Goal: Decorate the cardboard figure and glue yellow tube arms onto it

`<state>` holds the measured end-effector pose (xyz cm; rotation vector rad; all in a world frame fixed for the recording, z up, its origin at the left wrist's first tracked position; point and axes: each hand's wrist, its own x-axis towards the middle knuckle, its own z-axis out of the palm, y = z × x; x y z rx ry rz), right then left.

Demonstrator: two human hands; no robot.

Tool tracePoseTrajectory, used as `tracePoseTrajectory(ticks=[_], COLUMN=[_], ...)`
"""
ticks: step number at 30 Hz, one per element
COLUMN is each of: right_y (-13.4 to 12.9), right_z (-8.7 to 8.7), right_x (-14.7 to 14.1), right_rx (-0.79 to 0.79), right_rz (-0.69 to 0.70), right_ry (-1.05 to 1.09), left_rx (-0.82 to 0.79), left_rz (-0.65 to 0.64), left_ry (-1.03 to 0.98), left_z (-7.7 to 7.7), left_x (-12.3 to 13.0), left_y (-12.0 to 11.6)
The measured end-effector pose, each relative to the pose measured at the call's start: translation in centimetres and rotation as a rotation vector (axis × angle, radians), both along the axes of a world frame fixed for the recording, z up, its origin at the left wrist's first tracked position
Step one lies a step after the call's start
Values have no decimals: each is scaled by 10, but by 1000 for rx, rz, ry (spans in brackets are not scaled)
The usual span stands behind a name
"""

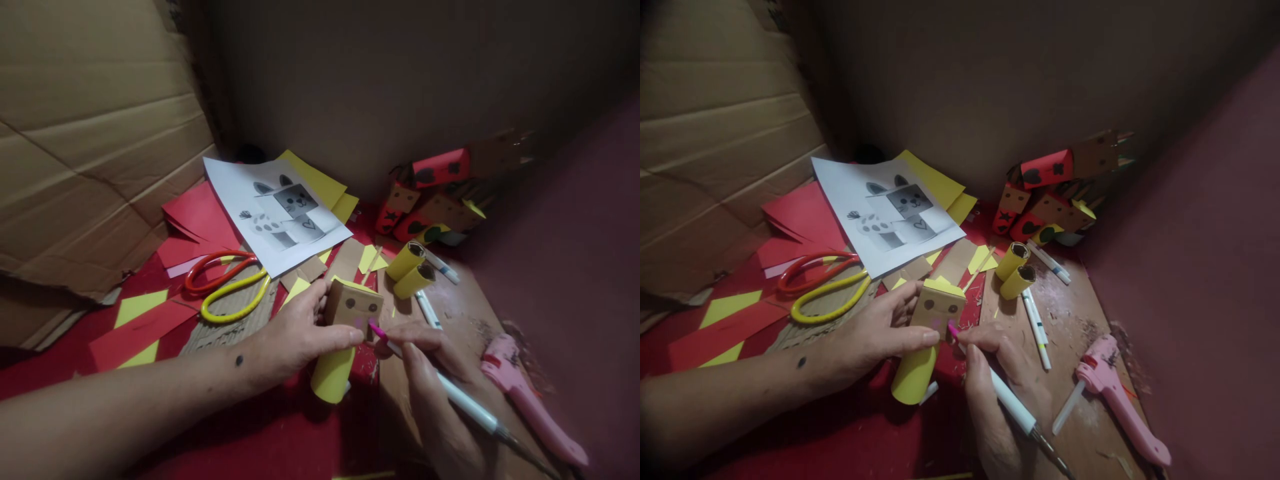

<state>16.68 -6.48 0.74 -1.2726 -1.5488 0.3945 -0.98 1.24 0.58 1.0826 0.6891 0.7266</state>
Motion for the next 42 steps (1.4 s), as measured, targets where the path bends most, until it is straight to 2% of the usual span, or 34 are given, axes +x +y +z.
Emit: tracePoseTrajectory(ticks=[6,13,19,29,37,42], right_y=[0,4,4,2,3,2], right_z=[-4,-10,-8,-2,-4,-4], right_x=[3,4,5,2,2,2], right_rx=[-50,-32,14,21,-21,-21], right_rz=[9,39,76,88,25,39], right_ry=[52,282,176,-7,19,95], left_rx=[-17,-14,-16,-10,-7,-26], left_rz=[13,12,12,10,0,19], left_ry=[-10,-28,1,6,-4,4], left_z=[-2,0,4,1,2,0], left_x=[1,0,0,-1,0,2], left_y=[0,0,-1,0,-1,0])
